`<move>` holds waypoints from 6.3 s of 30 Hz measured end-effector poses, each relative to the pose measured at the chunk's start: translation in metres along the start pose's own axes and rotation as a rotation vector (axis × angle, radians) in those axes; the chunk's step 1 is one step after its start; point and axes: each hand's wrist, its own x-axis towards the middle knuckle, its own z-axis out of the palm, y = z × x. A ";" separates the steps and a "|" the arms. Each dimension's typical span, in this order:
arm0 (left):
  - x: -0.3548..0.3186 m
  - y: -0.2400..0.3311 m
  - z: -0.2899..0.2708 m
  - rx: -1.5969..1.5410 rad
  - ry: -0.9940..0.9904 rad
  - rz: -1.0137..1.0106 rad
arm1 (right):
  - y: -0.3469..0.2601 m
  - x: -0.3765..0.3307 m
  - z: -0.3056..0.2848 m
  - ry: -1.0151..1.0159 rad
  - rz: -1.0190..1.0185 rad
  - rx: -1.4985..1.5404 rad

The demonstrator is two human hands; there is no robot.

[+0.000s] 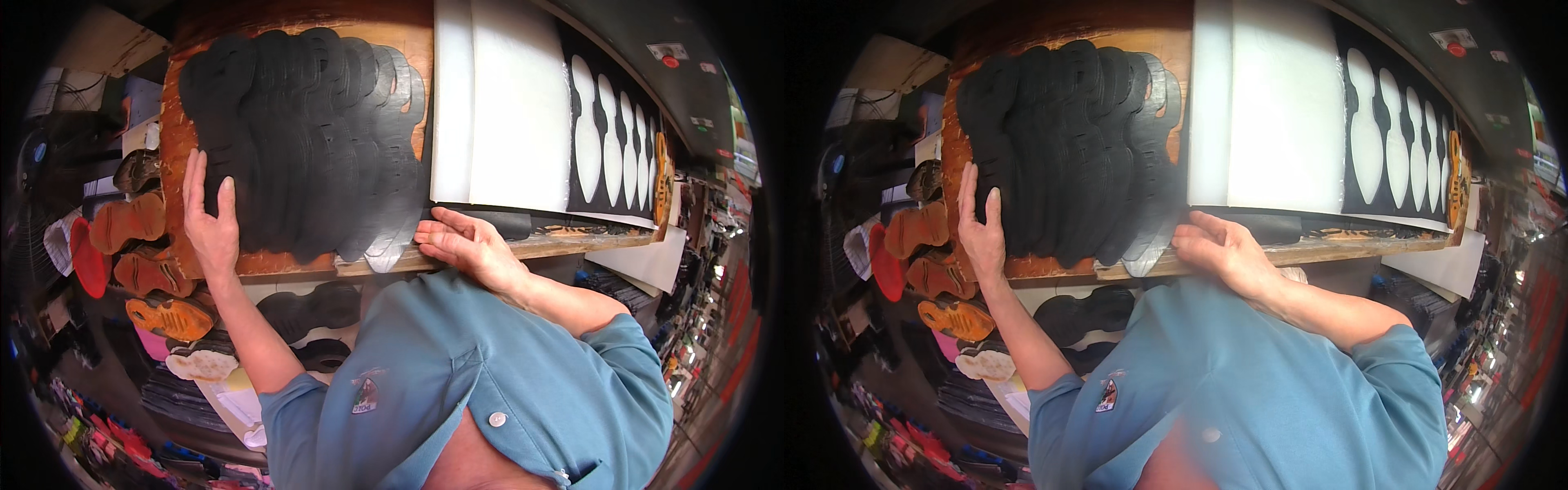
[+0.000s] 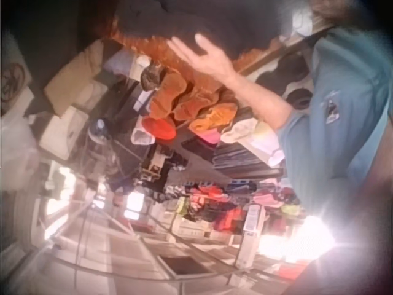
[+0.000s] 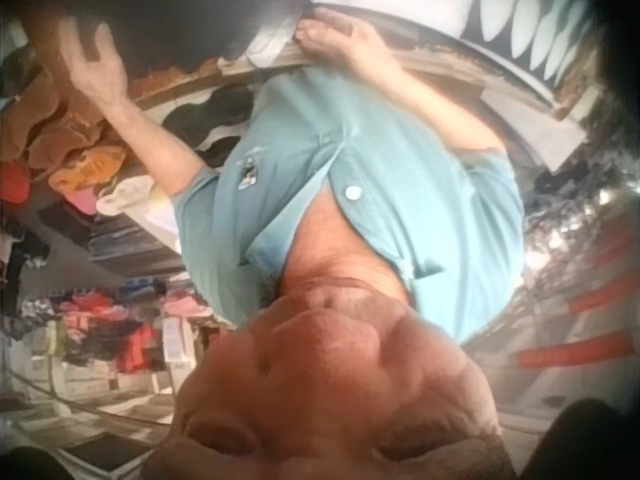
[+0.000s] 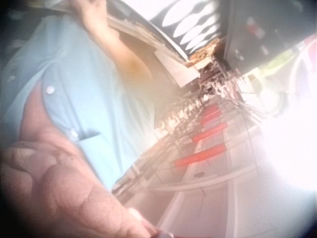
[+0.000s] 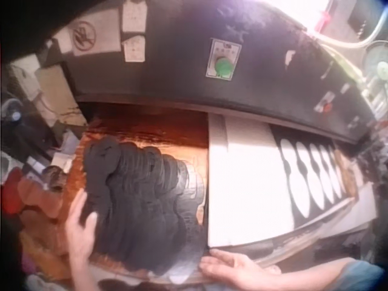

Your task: The person stacks multiple black shoe insoles on a wooden workbench, then uses a green-handled heated cutting tool to trim the edges of the stacked insoles. The person repeatedly lifts, repositions, and cuts the stack, then places the trimmed insoles on a nearby table.

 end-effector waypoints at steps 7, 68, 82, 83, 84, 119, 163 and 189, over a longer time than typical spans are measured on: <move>0.001 0.000 0.000 -0.020 0.004 -0.014 | 0.006 0.027 0.026 -0.003 -0.074 0.240; -0.011 0.151 -0.040 -0.178 -0.113 0.260 | -0.074 0.077 0.055 -0.425 -0.526 -0.267; -0.009 0.103 -0.001 0.371 -0.096 0.280 | -0.145 0.113 0.053 0.010 -1.404 -1.789; -0.010 0.104 -0.001 0.344 -0.109 0.259 | -0.152 0.124 0.057 -0.020 -1.506 -1.726; -0.011 0.103 -0.002 0.342 -0.095 0.300 | -0.157 0.132 0.060 -0.014 -1.433 -1.792; -0.035 0.066 -0.034 0.363 0.021 0.271 | -0.164 0.151 0.026 -0.398 -1.206 -1.412; -0.058 0.054 -0.029 0.281 0.102 0.179 | -0.157 0.118 0.057 -0.420 -1.245 -1.753; -0.049 0.054 -0.043 0.200 -0.001 0.248 | -0.153 0.145 0.028 -0.465 -1.284 -1.432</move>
